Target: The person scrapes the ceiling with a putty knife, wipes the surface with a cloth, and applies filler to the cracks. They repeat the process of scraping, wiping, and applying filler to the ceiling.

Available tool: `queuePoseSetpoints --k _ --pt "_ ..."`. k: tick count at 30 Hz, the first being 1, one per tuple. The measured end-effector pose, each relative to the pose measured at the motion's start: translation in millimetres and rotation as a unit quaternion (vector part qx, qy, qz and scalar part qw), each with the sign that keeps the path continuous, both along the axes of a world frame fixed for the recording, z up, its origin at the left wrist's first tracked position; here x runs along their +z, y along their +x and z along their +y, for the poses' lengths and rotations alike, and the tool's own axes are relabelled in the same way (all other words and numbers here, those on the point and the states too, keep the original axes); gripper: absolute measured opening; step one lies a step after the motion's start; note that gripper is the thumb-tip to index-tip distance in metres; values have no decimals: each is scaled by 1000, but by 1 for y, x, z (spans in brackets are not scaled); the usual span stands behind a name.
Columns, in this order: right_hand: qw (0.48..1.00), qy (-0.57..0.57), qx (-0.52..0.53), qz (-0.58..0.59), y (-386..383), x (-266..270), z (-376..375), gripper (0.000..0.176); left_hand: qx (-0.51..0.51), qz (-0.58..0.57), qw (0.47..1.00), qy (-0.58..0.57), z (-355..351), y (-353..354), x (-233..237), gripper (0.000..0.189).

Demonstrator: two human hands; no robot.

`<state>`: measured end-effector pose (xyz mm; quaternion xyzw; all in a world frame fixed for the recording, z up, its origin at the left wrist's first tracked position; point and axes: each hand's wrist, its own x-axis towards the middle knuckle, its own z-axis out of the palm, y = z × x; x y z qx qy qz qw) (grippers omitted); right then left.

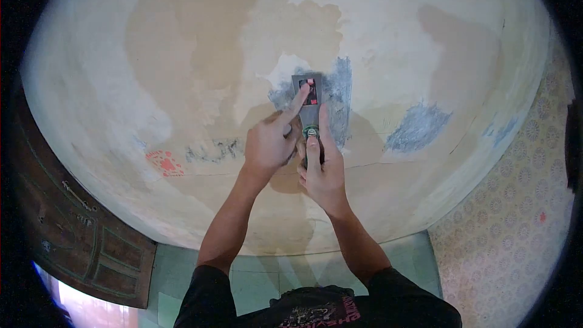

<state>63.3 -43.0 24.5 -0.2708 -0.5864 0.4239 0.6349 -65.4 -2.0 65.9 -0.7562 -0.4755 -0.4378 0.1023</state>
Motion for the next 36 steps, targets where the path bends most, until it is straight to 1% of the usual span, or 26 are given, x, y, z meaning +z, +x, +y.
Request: queuePoseSetpoints --k 1,3,5,8,9,10,11,12,13,15,18,20,22,23,25,27,30,31,33,35,36 --pt "1000 -13 1 5 1 -6 -5 61 0 -1 1000 0 0 0 -7 81" --pt "1000 -25 2 10 3 -8 -9 61 -47 -11 999 7 -3 0 -24 85" --pt "998 -52 36 26 7 2 -11 61 -35 -10 999 -9 3 -1 -15 86" --pt "998 -51 30 17 8 10 -13 61 -18 1 999 -40 -2 1 -1 87" --pt "998 -53 27 16 7 5 -14 61 -10 1 999 -48 -3 3 -1 87" --pt "998 -54 18 13 5 -4 -16 61 -12 -1 999 -49 -3 4 -10 87" --pt "998 -53 10 11 5 -7 -18 61 -37 -18 998 -38 -5 5 -21 86" --pt "999 -51 9 8 6 -6 -17 61 -61 -34 997 -23 -5 5 -26 86" --pt "998 -53 17 11 6 -2 -17 61 -61 -34 997 -22 -1 3 -27 86" --pt "998 -55 25 15 6 9 -15 61 0 -19 999 -44 0 4 -7 83" --pt "999 -31 22 19 3 10 -17 61 -11 -11 999 -46 -7 4 5 80" --pt "999 -42 15 13 7 -2 -20 61 -26 -18 999 -36 -10 3 -13 78" --pt "999 -34 5 -3 7 5 -15 61 -42 -25 999 -23 -3 1 -17 77" --pt "999 -32 -7 -17 7 8 -13 61 -36 -26 999 -32 -1 0 -6 78" --pt "1000 -25 -10 0 -1 12 -9 60 -30 -25 998 -49 -6 0 6 79" --pt "1000 -12 -12 15 -3 10 -10 60 -13 -14 999 -33 -11 1 14 80" --pt "998 -36 15 40 4 3 -18 59 -39 -11 999 -32 -17 -1 -21 80" --pt "998 -47 27 42 7 8 -18 59 -45 -9 998 -33 -17 0 -24 80" --pt "997 -59 37 44 7 17 -15 59 -28 -9 999 -35 -10 -1 -1 81" --pt "999 -23 -17 22 -3 26 -8 59 -12 -3 999 -51 -14 -5 5 82" --pt "999 -23 -19 23 -2 23 -10 59 -12 -3 999 -35 -15 -5 5 82"
